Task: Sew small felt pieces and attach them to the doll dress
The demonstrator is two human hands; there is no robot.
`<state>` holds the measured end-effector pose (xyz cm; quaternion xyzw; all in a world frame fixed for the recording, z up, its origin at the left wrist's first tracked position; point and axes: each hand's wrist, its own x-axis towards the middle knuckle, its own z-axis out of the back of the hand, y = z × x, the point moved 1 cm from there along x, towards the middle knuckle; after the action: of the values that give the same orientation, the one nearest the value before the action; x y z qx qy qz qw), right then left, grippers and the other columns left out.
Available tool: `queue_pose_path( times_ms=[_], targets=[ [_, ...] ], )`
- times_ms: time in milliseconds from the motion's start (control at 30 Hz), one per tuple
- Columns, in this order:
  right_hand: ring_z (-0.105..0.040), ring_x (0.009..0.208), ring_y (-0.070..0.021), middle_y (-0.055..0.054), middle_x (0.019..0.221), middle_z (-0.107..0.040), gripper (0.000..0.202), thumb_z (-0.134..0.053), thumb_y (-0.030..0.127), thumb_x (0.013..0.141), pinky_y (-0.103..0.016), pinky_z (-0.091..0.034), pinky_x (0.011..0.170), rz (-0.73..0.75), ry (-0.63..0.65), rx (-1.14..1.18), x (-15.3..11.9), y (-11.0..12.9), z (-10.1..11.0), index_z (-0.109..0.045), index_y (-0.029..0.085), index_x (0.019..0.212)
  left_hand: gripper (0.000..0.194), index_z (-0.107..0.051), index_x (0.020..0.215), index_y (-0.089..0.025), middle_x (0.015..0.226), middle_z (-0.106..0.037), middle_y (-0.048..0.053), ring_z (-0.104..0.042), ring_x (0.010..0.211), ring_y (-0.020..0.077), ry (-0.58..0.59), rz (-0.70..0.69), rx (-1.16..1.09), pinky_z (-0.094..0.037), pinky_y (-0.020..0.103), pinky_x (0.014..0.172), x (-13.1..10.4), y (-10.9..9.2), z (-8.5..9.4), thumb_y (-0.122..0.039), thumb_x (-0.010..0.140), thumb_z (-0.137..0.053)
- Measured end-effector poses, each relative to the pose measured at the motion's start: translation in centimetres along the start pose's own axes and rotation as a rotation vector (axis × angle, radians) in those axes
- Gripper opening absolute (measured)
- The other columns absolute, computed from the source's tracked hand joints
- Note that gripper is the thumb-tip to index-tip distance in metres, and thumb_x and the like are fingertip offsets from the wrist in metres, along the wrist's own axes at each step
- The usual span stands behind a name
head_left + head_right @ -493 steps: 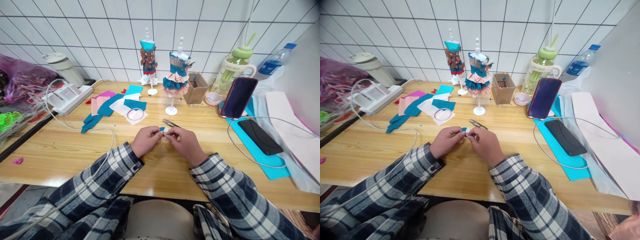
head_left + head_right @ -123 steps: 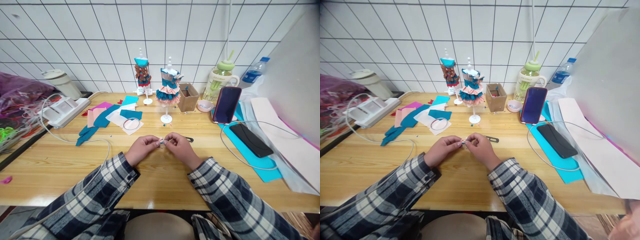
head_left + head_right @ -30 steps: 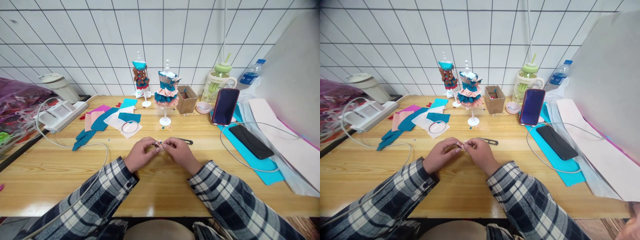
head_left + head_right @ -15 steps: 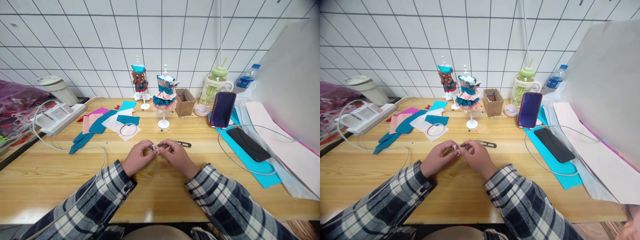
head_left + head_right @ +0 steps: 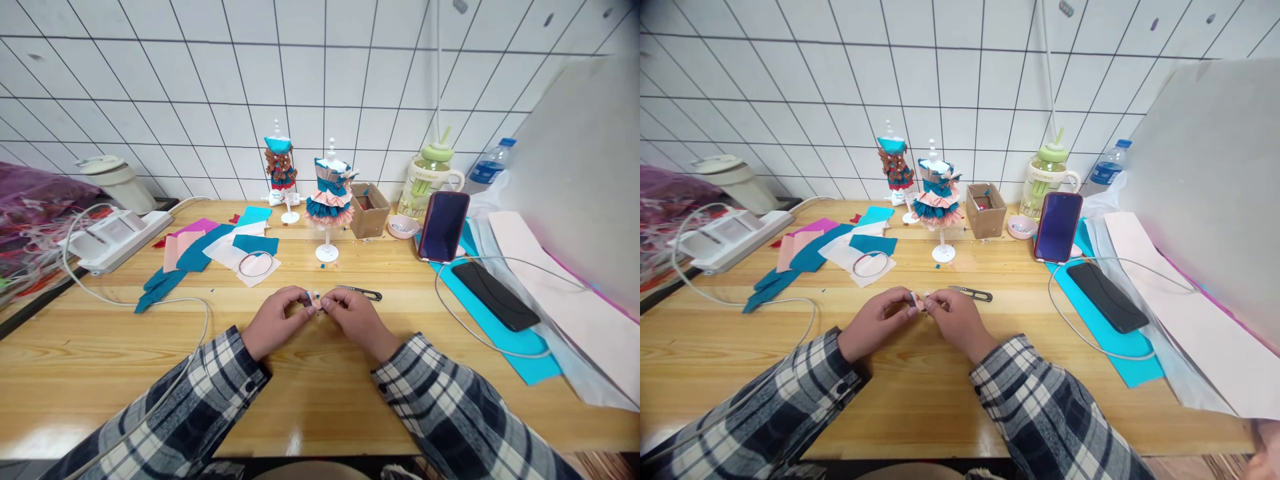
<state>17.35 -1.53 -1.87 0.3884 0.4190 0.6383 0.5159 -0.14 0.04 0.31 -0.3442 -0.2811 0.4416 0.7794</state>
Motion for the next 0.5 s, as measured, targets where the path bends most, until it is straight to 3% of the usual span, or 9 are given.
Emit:
queue_pose_path(
  times_ms=[167,300,500],
  targets=[
    [-0.053,0.064,-0.0133,-0.001,0.071,-0.064,0.021,-0.052,0.032,0.082,-0.024,-0.039,0.06,-0.006,0.003,-0.017,-0.07,0.25,-0.03,-0.066,0.018,0.077,0.025,-0.07,0.092,-0.02,0.094,-0.068,0.007,-0.061,0.09,0.0201,-0.006,0.029,-0.091,-0.046,0.029,0.083,0.14,-0.03,0.02,-0.038,0.082,-0.057],
    [-0.052,0.062,-0.0123,-0.001,0.071,-0.064,0.022,-0.051,0.033,0.083,-0.024,-0.038,0.059,0.001,0.034,-0.036,-0.15,0.46,-0.05,-0.066,0.018,0.076,0.025,-0.07,0.08,-0.017,0.082,-0.068,0.006,-0.061,0.081,0.0183,-0.017,0.068,-0.132,-0.046,0.028,0.077,0.23,-0.12,0.13,-0.038,0.082,-0.056],
    [-0.048,0.061,-0.0115,0.0,0.071,-0.061,0.022,-0.059,0.035,0.077,-0.024,-0.036,0.057,0.016,-0.149,-0.139,-0.23,0.72,0.36,-0.068,0.02,0.09,0.025,-0.067,0.075,-0.016,0.076,-0.064,0.004,-0.058,0.076,0.0168,0.007,0.07,-0.101,-0.046,0.025,0.07,0.15,0.29,-0.17,-0.039,0.08,-0.057]
  ],
)
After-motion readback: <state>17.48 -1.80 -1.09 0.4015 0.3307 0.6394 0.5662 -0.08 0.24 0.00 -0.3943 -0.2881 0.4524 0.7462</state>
